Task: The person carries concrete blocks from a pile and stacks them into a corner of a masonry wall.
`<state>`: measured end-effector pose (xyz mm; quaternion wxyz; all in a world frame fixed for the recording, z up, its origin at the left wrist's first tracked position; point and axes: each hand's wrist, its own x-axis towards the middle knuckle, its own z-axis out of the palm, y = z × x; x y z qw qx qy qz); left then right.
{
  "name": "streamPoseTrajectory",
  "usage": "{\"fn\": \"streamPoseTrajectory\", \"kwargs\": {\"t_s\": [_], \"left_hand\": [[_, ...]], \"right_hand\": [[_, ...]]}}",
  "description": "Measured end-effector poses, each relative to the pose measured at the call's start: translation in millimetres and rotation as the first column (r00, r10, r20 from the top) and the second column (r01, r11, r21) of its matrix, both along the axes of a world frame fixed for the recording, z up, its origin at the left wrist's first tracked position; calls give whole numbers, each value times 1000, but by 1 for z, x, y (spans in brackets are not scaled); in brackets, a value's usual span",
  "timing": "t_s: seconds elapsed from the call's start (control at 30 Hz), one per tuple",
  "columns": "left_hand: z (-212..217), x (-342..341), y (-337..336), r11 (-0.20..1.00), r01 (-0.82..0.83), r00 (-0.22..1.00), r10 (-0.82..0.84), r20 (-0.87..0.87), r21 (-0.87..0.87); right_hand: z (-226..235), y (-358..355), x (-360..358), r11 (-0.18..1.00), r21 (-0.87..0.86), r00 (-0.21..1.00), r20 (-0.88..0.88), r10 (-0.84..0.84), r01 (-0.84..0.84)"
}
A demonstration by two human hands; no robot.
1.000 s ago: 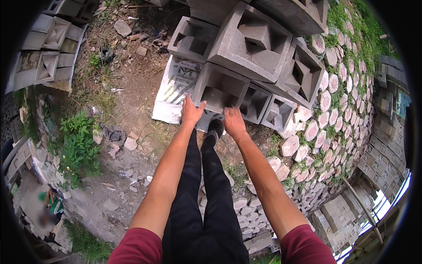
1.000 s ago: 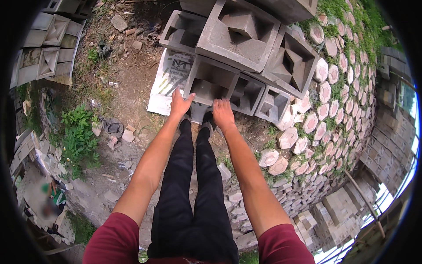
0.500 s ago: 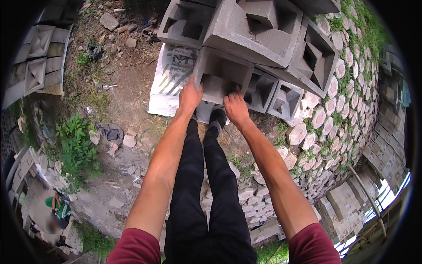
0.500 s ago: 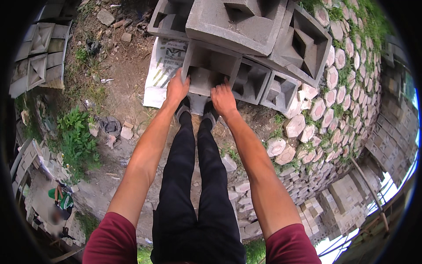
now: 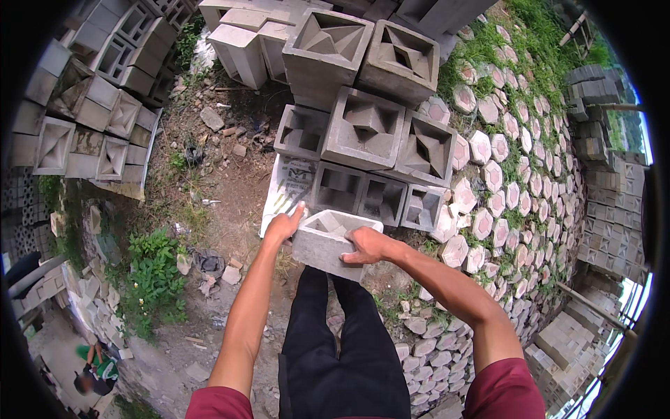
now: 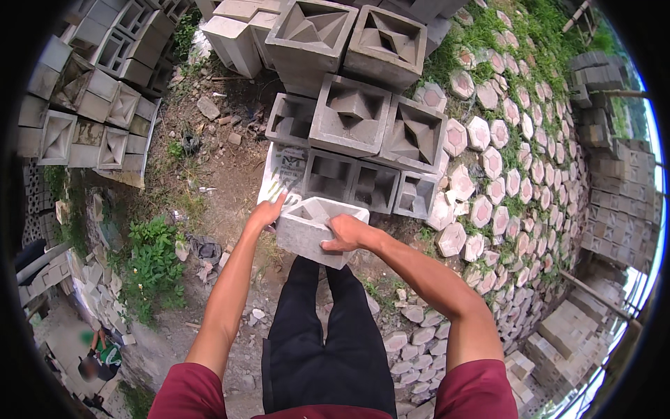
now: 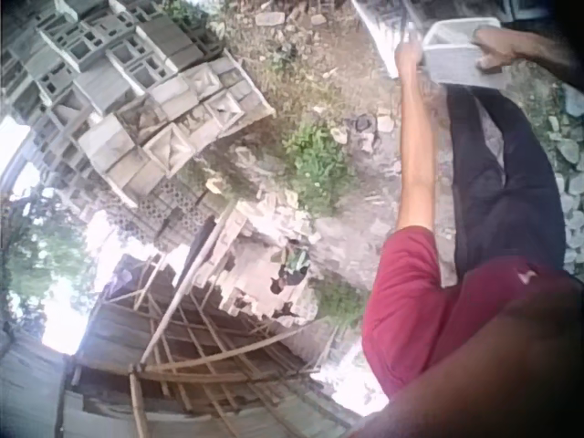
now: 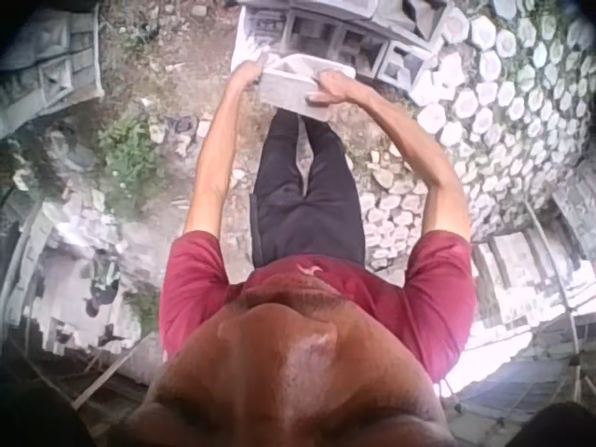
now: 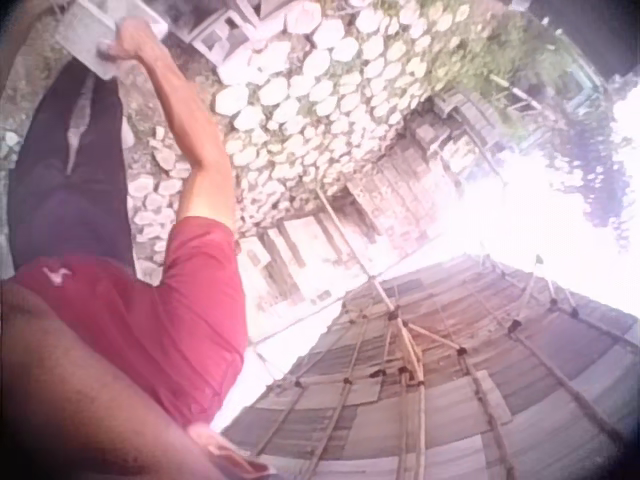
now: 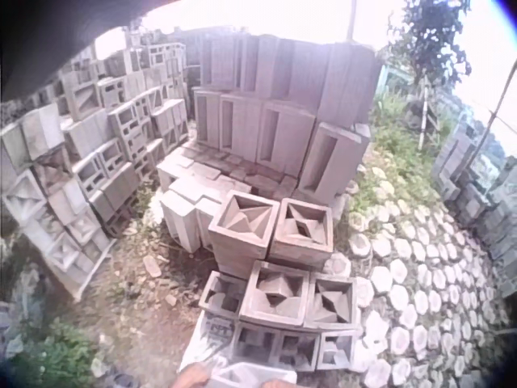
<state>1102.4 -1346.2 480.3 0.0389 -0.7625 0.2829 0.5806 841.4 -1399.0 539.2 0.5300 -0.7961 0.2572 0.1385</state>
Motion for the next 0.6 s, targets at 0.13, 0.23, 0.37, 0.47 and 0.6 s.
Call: {"fn": "streamPoseTrajectory", "kwargs": {"t_s": [0.13, 0.23, 0.37, 0.47, 0.6], "left_hand": [[20, 30, 71, 789, -614, 743, 571, -349, -18], [39, 4, 111, 703, -711, 672, 663, -330, -36], [128, -101, 102, 629, -741, 377, 681, -628, 237], [209, -191, 74, 718, -589, -94, 395, -914, 371], [328, -245, 43, 848, -70, -527, 416, -741, 526]], "right_hand": [[151, 22, -1, 957, 17, 948, -143, -284, 290], [234, 53, -38, 897, -49, 881, -171, -441, 440], [357, 102, -87, 454, 269, 485, -56, -873, 849], [433, 144, -111, 96, 552, 36, 119, -992, 828], [448, 203, -129, -155, 752, -486, 242, -840, 641]]}}
